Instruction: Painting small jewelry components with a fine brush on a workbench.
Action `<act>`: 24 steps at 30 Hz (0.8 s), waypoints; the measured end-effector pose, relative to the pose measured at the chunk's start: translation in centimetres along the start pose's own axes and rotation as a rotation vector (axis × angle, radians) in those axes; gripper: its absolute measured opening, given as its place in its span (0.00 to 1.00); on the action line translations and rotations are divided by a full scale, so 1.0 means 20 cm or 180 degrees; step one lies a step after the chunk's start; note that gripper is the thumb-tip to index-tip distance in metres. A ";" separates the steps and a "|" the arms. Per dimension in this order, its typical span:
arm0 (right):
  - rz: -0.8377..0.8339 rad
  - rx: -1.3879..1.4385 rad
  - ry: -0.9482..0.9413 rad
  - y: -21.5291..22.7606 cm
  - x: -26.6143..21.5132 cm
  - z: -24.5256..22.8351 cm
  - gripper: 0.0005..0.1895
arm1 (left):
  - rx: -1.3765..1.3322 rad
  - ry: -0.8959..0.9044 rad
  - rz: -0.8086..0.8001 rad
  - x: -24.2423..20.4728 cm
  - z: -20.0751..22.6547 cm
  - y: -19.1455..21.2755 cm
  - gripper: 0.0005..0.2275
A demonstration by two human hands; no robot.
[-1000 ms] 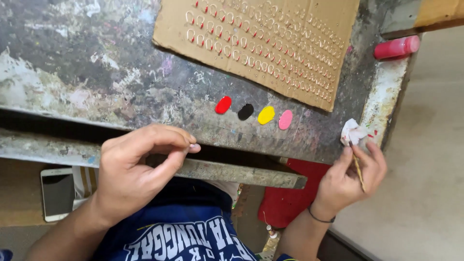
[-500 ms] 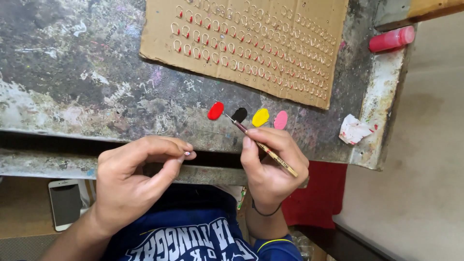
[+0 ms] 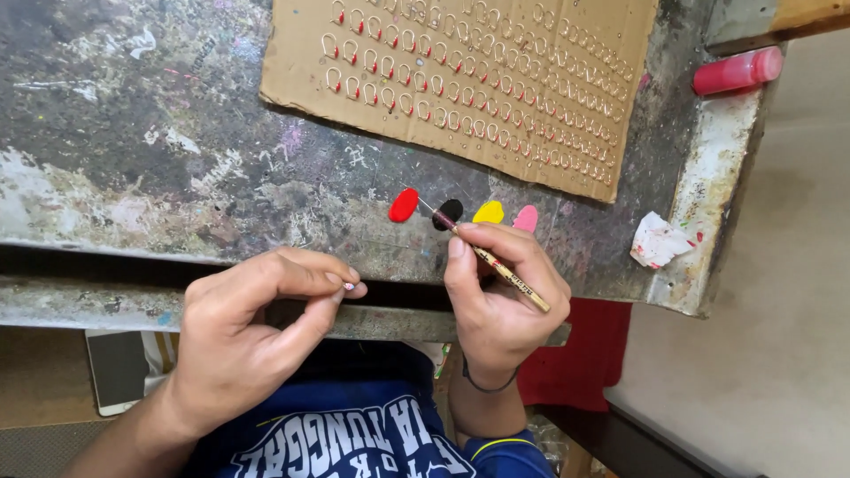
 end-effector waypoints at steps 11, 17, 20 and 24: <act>0.0602 0.2153 0.0140 0.04 -0.29 0.07 0.08 | -0.0024 -0.0060 0.0004 -0.02 -0.01 0.00 0.04; 0.0038 0.2782 -0.0546 -0.12 -0.38 0.02 0.08 | 0.0085 0.0015 0.0011 -0.03 -0.02 -0.01 0.05; -0.0139 0.2767 -0.0585 -0.13 -0.35 0.00 0.10 | 0.0133 -0.0070 0.0023 -0.04 -0.02 -0.01 0.04; -0.0177 0.2697 -0.0635 -0.15 -0.33 0.01 0.10 | 0.0130 -0.0107 0.0001 -0.04 -0.01 -0.01 0.05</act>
Point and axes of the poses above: each hand's wrist, its own x-axis towards the middle knuckle, its own y-axis out of the back of the hand, z = x × y, the point moved 5 cm from there along x, towards the middle knuckle, and after that the axes turned 7 degrees about y, right-handed, at the moved point
